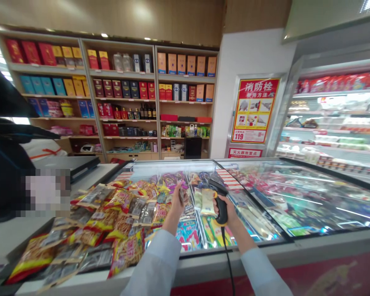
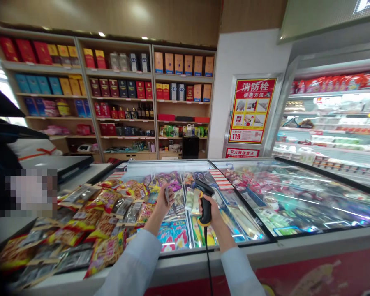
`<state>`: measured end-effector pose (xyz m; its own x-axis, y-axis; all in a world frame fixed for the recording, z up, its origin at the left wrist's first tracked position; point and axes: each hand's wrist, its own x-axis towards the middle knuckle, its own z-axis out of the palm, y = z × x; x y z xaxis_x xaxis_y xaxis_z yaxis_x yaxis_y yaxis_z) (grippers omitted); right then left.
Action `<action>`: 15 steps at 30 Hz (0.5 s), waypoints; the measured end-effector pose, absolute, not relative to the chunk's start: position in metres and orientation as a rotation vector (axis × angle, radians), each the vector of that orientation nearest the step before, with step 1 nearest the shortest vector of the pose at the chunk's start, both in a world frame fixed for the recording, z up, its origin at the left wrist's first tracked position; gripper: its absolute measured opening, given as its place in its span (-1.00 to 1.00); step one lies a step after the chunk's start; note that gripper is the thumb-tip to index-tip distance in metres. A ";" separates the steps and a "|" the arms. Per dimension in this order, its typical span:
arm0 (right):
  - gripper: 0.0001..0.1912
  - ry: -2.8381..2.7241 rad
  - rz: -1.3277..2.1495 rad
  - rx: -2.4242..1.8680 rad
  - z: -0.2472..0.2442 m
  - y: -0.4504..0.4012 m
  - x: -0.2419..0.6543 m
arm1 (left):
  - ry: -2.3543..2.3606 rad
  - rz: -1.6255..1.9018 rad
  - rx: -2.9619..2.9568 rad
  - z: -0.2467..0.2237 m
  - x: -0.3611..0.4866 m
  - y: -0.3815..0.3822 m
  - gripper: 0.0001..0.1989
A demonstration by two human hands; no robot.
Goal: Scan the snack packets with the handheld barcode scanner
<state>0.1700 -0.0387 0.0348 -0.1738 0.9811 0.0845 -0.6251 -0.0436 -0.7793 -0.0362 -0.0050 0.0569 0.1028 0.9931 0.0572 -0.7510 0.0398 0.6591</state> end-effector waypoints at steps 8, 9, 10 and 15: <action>-0.72 -1.075 1.691 -0.735 0.037 -0.056 0.163 | 0.301 1.327 0.531 0.074 -0.044 -0.023 -0.62; -0.72 -1.090 1.691 -0.749 0.037 -0.057 0.162 | 0.302 1.342 0.531 0.075 -0.044 -0.024 -0.63; -0.73 -1.097 1.685 -0.755 0.038 -0.058 0.161 | 0.300 1.356 0.532 0.076 -0.044 -0.025 -0.64; -0.74 -1.103 1.669 -0.760 0.040 -0.061 0.162 | 0.250 1.387 0.557 0.075 -0.045 -0.025 -0.62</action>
